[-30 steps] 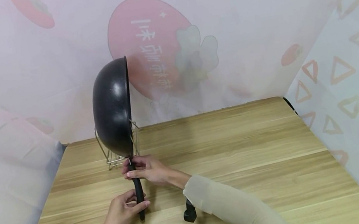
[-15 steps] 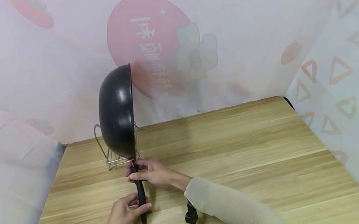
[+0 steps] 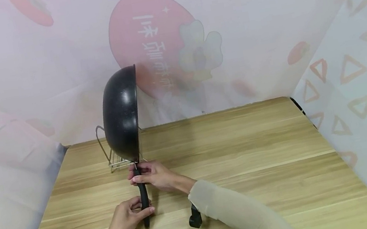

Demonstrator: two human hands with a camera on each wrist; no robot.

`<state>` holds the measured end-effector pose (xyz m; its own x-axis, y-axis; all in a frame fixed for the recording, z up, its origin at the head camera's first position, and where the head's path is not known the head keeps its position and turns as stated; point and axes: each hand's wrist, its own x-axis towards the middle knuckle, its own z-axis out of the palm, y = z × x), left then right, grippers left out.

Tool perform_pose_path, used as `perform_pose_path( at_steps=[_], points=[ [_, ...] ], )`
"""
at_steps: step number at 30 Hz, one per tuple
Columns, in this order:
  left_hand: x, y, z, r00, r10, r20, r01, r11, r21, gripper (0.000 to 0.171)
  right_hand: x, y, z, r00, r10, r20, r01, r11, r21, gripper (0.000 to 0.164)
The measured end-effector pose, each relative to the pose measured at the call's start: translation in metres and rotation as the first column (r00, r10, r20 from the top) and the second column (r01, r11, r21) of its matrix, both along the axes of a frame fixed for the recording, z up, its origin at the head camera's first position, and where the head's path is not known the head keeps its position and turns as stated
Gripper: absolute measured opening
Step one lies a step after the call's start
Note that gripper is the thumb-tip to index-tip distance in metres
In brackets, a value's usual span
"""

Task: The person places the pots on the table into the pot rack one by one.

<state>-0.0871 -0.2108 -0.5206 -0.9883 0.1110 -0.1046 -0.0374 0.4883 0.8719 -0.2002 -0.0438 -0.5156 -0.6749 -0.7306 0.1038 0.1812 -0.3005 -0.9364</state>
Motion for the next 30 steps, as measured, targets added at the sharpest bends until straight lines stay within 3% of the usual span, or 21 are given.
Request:
perform_pose_path(
  at_steps=[11,17,30],
  points=[
    [-0.0001,0.0012,0.0001,1.000,0.003,0.016,-0.003,1.000,-0.015,0.028,-0.0018,0.0017,-0.0065,0.999,0.017,0.038,-0.016,1.000,-0.023,0.042],
    [-0.0035,-0.0006,-0.0010,1.000,0.011,0.017,-0.011,0.999,-0.047,0.029,-0.0020,0.0007,-0.0055,0.995,-0.003,0.103,0.005,1.000,-0.018,0.045],
    [-0.0051,-0.0049,-0.0029,0.999,-0.017,0.033,0.018,1.000,-0.014,0.033,-0.0016,0.0007,-0.0015,0.990,-0.014,0.141,0.009,0.999,0.039,0.049]
  ],
)
